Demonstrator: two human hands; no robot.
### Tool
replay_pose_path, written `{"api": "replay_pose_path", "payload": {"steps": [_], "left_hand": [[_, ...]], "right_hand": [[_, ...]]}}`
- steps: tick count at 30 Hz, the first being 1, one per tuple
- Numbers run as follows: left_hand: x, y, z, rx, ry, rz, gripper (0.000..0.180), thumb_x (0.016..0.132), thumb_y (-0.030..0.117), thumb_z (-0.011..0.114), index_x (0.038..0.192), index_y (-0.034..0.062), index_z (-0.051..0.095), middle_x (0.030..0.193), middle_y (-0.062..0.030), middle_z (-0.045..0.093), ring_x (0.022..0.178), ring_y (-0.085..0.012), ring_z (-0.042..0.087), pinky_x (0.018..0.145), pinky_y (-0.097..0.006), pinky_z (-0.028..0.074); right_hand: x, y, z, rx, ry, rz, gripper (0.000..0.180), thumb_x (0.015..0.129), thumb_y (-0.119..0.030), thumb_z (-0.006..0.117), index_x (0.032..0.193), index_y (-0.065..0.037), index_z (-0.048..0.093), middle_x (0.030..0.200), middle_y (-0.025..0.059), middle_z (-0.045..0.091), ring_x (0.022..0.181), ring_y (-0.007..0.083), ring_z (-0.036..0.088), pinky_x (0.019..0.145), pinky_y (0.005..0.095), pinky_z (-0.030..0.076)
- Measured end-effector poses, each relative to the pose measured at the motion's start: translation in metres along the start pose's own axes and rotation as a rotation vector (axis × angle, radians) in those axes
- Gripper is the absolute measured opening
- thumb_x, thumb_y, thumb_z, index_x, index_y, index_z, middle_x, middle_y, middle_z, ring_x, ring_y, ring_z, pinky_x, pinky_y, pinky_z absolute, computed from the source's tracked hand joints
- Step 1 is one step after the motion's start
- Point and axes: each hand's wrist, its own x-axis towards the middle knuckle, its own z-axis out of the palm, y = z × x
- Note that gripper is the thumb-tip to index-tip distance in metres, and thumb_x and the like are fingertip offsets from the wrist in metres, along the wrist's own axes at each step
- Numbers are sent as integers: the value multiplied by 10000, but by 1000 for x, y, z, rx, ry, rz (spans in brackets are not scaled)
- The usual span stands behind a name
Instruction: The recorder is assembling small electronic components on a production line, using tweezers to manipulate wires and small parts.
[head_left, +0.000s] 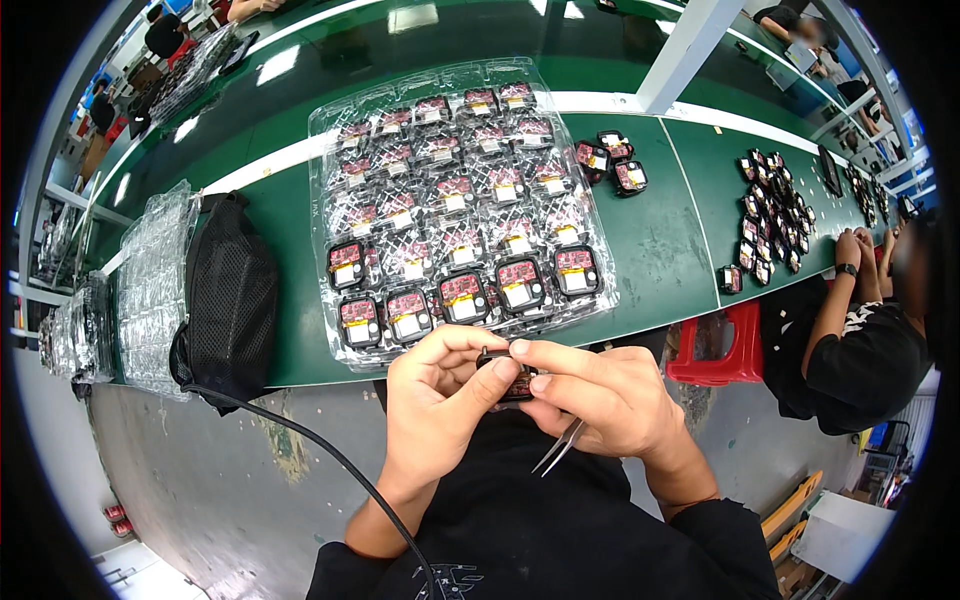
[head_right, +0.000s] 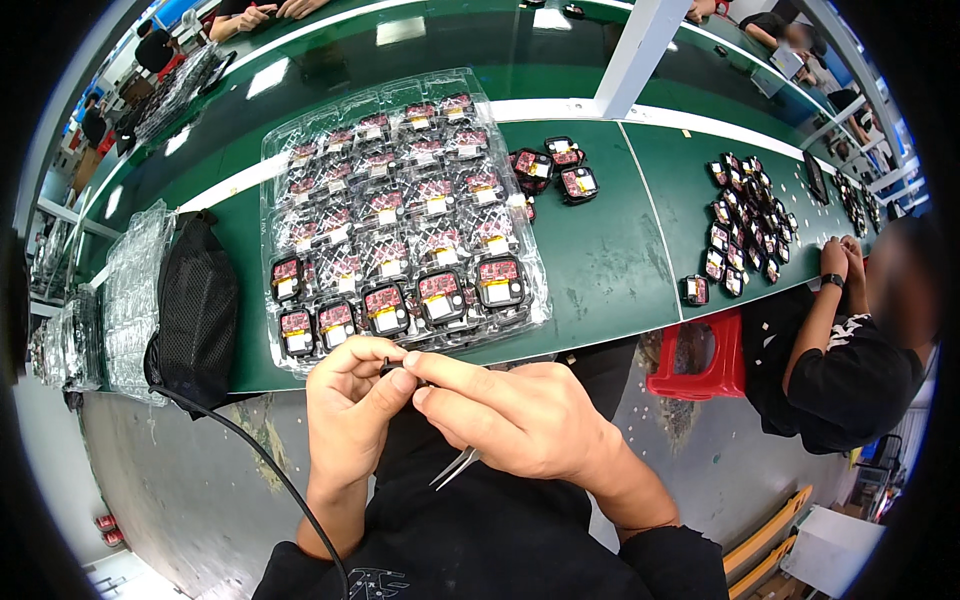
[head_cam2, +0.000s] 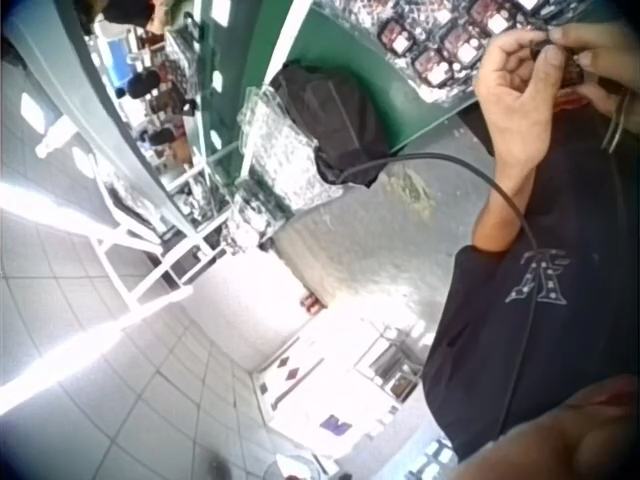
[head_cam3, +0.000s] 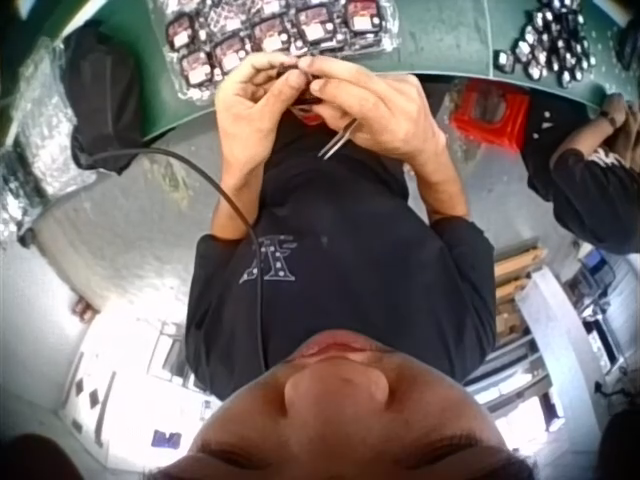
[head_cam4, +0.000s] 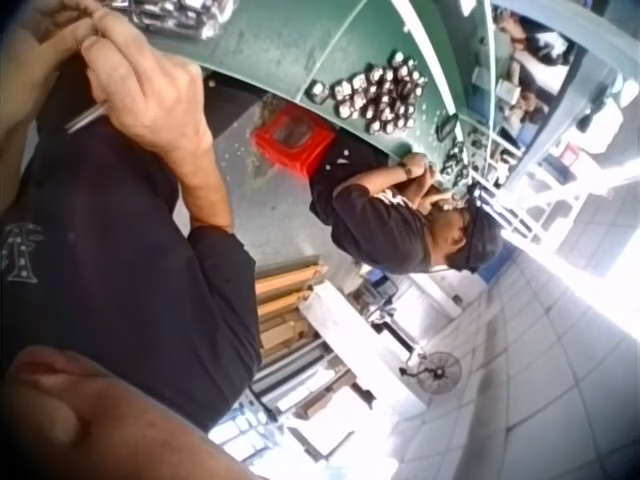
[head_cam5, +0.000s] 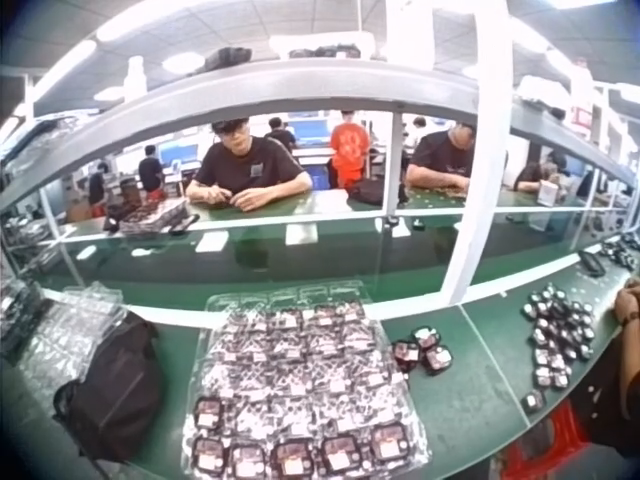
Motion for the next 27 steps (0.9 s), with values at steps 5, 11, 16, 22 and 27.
{"api": "replay_pose_path", "payload": {"steps": [5, 11, 16, 22, 27], "left_hand": [[-4, -1, 0, -34, 23, 3, 177, 942, -41, 708, 1101, -45, 632, 1001, -103, 726, 925, -111, 697, 780, -248, 577], [-5, -8, -10, -202, -102, -18, 260, 988, 75, 666, 1190, -26, 536, 1133, -186, 685, 1046, -242, 709, 889, -359, 604], [-7, -13, -10, -362, -241, -76, 531, 992, 344, 695, 1300, 4, 428, 1247, -263, 630, 1155, -394, 682, 974, -491, 599], [-6, -18, -9, -504, -249, -34, 572, 989, 243, 712, 1404, -58, 459, 1344, -210, 584, 1205, -338, 658, 1000, -441, 576], [-6, -19, -7, -359, -109, 23, 667, 919, 269, 797, 1381, -74, 459, 1324, -219, 570, 1210, -368, 646, 996, -467, 592]], "right_hand": [[1, -2, 6, 105, 64, 122, 384, 772, -58, 839, 1112, -10, 668, 1177, 173, 729, 686, 215, 734, 526, 300, 575], [5, -2, -2, 262, 1, 230, 471, 763, -58, 850, 1195, -11, 667, 1187, 165, 732, 784, 233, 752, 668, 299, 622], [3, -1, -3, 468, -3, 408, 448, 787, -78, 860, 1202, -14, 702, 1181, 153, 739, 829, 155, 728, 741, 275, 614], [5, -13, -9, 384, -20, 643, 601, 796, -123, 880, 1321, -10, 610, 1121, 118, 633, 747, 157, 660, 708, 287, 567], [2, -12, -6, 193, 6, 539, 541, 823, -65, 831, 1315, -13, 611, 1026, 83, 564, 739, 168, 647, 648, 310, 547]]}}
